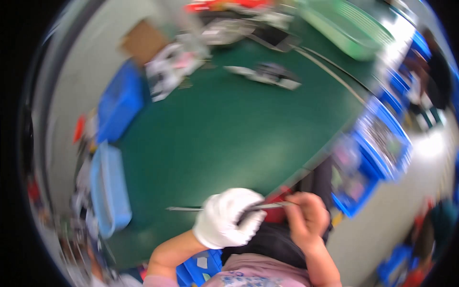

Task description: Filing or deburring the ends of metal rods and measuring them with a micrometer in a factory setting.

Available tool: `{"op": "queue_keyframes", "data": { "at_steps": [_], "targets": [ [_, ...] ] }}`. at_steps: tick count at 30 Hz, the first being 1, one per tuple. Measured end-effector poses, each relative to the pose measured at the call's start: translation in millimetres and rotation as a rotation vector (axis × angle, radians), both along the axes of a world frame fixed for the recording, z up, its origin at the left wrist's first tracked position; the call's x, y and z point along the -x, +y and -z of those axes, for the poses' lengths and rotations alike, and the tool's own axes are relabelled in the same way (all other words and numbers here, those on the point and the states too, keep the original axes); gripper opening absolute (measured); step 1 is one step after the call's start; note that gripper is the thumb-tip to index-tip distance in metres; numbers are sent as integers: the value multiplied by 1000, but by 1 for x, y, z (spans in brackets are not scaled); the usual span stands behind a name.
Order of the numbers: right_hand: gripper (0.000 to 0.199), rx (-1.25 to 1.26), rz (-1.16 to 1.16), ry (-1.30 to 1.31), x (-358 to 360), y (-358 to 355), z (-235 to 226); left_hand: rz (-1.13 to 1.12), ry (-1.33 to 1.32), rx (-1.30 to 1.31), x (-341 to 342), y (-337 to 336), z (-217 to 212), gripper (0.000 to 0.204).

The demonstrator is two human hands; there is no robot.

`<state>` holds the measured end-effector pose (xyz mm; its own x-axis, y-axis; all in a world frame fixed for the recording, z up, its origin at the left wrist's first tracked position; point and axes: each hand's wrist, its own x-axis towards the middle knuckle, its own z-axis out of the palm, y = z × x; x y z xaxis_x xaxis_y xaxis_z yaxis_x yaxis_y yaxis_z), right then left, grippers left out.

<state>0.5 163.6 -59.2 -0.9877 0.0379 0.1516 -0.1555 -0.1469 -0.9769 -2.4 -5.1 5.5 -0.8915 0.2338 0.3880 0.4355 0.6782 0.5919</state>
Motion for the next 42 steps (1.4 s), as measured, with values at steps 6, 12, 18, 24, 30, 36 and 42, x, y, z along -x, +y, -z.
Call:
{"op": "queue_keyframes", "data": {
  "at_steps": [6,12,18,24,30,36,42],
  "targets": [
    [11,-339,149,135,10,20,38,-542,76,278,-57,-111,-56,16],
    [18,-844,43,314,31,43,55,-1415,-353,271,-173,-277,-80,26],
    [20,-840,97,314,43,59,66,-1148,-792,355,-140,-295,-78,36],
    [18,-716,204,67,36,27,34,-971,-965,-48,-141,-326,-70,30],
    [20,-634,166,17,33,26,36,-869,-861,-772,-162,-311,-81,24],
    [24,-534,157,-61,32,32,34,-591,-473,-1341,-159,-209,-78,15],
    [12,-236,39,19,36,26,55,-468,-432,-1300,-132,-151,-68,14]
  ]
}}
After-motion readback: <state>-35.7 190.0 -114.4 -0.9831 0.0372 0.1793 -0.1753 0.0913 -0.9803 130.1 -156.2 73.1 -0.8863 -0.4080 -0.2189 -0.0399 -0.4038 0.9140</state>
